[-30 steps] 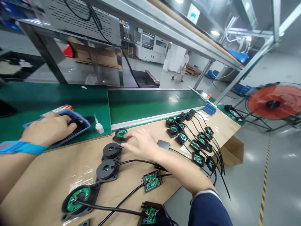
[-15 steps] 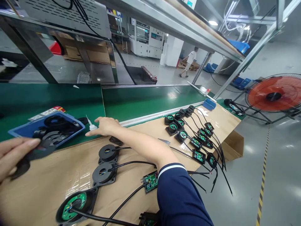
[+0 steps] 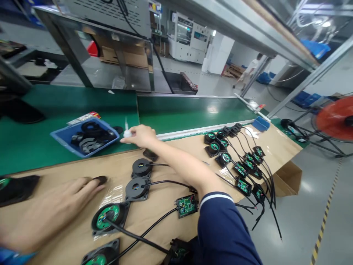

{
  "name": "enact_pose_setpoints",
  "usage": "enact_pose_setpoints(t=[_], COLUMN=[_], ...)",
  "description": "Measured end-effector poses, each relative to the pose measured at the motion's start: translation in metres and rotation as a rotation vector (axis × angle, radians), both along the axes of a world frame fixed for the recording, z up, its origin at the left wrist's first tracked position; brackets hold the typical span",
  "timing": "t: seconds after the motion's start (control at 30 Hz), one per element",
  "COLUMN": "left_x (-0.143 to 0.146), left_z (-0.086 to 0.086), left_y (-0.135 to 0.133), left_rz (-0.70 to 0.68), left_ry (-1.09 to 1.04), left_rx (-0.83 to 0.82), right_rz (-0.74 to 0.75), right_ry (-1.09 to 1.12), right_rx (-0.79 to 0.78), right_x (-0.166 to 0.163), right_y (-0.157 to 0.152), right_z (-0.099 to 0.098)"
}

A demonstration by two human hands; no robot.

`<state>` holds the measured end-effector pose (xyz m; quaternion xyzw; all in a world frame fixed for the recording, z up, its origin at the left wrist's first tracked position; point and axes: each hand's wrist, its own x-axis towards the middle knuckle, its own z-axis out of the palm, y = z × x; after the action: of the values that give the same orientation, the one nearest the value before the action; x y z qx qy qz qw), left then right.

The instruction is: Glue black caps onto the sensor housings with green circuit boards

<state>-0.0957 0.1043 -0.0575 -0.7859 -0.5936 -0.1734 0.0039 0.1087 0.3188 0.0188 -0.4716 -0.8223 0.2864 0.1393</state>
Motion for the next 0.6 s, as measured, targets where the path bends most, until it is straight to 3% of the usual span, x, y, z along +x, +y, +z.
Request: enact_pose_setpoints(t=[0.2,0.37,0.5,0.6], left_x=[0.009,0.018,0.054,0.079], left_z=[0.014,0.041,0.019,-0.006], left_y=[-0.032,-0.102,-0.152,-0.164], left_rz=[0.048,0.138,0.081,0.088], left_ry=[-0.046,-0.357,-0.569,-0.625], left_rx=[-0.067,-0.059,-0.072,-0.071], right_rz=[0.002,-0.041,-0.131,-0.178], right_ry=[0.218,0.345,0.627,0.759], right_rx=[-0.006,-0.053,-0.256,-0.417], right_x=[0.068,0.138,0.188,0.217], right_y=[-0.040,-0.104,-0.179,-0.233], right_z=[0.022,0.026,0.008,-0.014])
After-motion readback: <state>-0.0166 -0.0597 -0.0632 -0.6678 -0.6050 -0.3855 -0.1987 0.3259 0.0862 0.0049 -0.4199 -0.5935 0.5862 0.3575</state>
